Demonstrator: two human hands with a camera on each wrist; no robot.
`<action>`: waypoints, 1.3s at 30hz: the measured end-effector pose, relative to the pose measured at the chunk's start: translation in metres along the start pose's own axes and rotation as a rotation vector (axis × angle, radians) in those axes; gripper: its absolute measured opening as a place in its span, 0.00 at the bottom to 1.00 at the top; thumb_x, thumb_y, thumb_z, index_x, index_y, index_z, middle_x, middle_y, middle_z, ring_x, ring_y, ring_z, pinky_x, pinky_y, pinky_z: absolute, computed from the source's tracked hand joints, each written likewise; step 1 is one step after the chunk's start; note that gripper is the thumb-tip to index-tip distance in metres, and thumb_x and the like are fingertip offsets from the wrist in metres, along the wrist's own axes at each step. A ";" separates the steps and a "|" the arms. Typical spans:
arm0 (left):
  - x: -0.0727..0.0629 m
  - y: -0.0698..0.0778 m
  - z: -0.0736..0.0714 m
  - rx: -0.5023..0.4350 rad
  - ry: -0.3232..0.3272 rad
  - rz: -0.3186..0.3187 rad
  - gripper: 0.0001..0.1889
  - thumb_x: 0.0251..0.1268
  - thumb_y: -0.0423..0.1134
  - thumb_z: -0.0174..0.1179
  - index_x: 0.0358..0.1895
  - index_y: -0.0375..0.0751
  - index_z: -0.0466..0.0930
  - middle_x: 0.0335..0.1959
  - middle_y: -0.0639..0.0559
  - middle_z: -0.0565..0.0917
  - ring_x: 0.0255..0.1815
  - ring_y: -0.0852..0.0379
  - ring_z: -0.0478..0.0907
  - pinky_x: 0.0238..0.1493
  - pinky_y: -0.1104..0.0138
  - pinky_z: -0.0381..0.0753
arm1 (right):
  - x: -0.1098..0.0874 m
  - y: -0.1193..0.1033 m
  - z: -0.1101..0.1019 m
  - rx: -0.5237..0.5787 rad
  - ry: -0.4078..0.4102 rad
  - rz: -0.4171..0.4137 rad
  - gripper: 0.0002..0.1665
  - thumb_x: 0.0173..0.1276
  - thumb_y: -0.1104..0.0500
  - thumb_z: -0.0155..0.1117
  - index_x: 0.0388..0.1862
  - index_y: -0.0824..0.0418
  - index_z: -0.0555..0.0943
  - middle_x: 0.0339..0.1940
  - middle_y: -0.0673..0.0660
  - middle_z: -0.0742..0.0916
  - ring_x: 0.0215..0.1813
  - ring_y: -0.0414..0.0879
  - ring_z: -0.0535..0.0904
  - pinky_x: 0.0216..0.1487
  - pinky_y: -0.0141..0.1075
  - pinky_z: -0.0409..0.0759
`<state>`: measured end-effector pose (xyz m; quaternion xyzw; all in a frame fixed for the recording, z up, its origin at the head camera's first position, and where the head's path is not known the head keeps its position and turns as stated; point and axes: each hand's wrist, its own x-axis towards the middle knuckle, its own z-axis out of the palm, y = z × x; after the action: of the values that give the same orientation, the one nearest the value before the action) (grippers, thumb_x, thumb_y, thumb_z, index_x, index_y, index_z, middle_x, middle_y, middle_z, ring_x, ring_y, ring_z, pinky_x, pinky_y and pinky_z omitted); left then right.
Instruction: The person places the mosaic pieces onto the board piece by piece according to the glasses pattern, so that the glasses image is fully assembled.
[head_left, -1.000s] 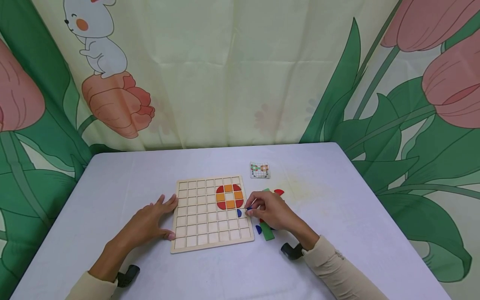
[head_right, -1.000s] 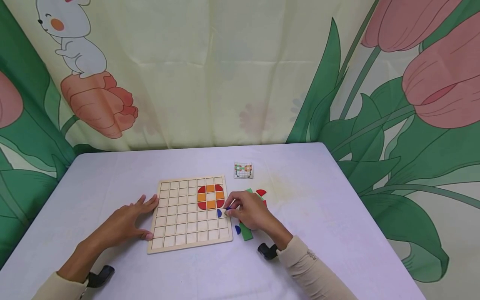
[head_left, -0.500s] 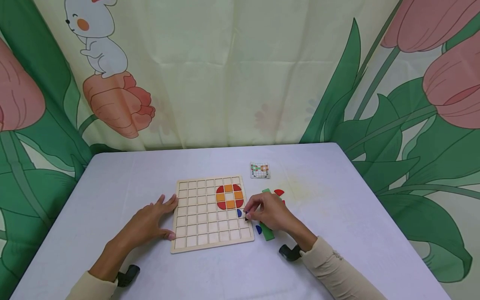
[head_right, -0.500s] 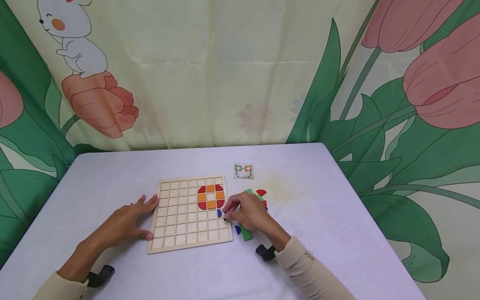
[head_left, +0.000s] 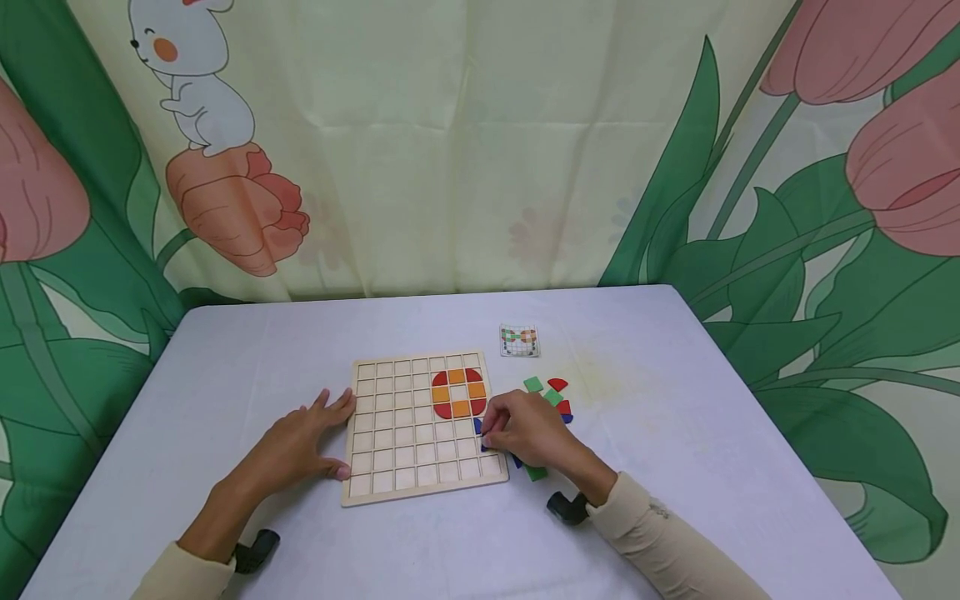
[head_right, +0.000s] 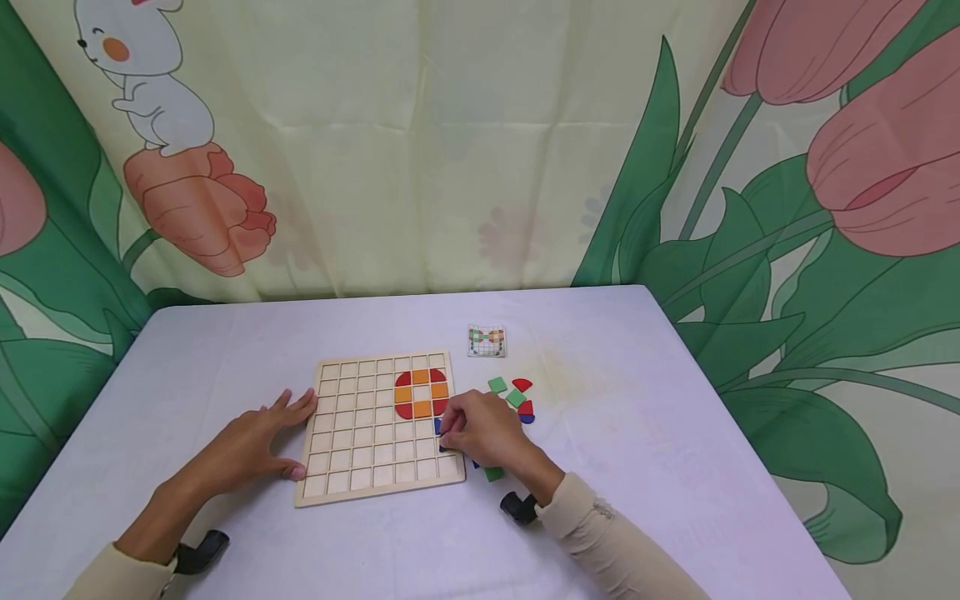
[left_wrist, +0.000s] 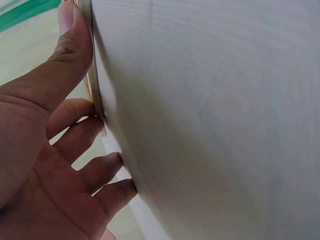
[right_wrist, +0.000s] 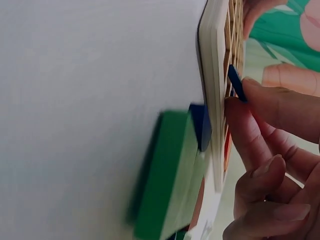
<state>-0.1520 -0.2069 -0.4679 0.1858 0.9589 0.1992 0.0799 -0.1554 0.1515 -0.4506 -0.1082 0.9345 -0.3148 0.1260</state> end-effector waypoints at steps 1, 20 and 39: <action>0.000 0.000 0.000 0.000 0.001 -0.001 0.61 0.38 0.51 0.86 0.81 0.38 0.66 0.82 0.38 0.66 0.82 0.25 0.60 0.73 0.28 0.66 | 0.000 -0.001 0.001 -0.010 -0.002 0.002 0.10 0.63 0.56 0.83 0.30 0.48 0.86 0.25 0.45 0.84 0.34 0.42 0.79 0.35 0.34 0.76; 0.001 0.002 0.002 -0.013 -0.005 -0.026 0.61 0.38 0.53 0.86 0.81 0.40 0.66 0.83 0.38 0.65 0.82 0.24 0.59 0.74 0.27 0.66 | 0.000 0.003 -0.002 0.020 0.020 0.021 0.11 0.63 0.55 0.83 0.28 0.47 0.86 0.26 0.46 0.84 0.37 0.44 0.79 0.32 0.36 0.79; -0.001 0.001 0.003 -0.011 -0.003 -0.037 0.62 0.37 0.54 0.86 0.81 0.40 0.66 0.82 0.33 0.65 0.80 0.20 0.62 0.72 0.26 0.66 | -0.021 0.025 -0.018 -0.079 -0.069 0.006 0.14 0.54 0.58 0.88 0.33 0.48 0.88 0.31 0.44 0.87 0.38 0.41 0.81 0.42 0.37 0.79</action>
<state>-0.1504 -0.2051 -0.4705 0.1678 0.9609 0.2026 0.0860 -0.1439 0.1872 -0.4481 -0.1213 0.9417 -0.2731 0.1548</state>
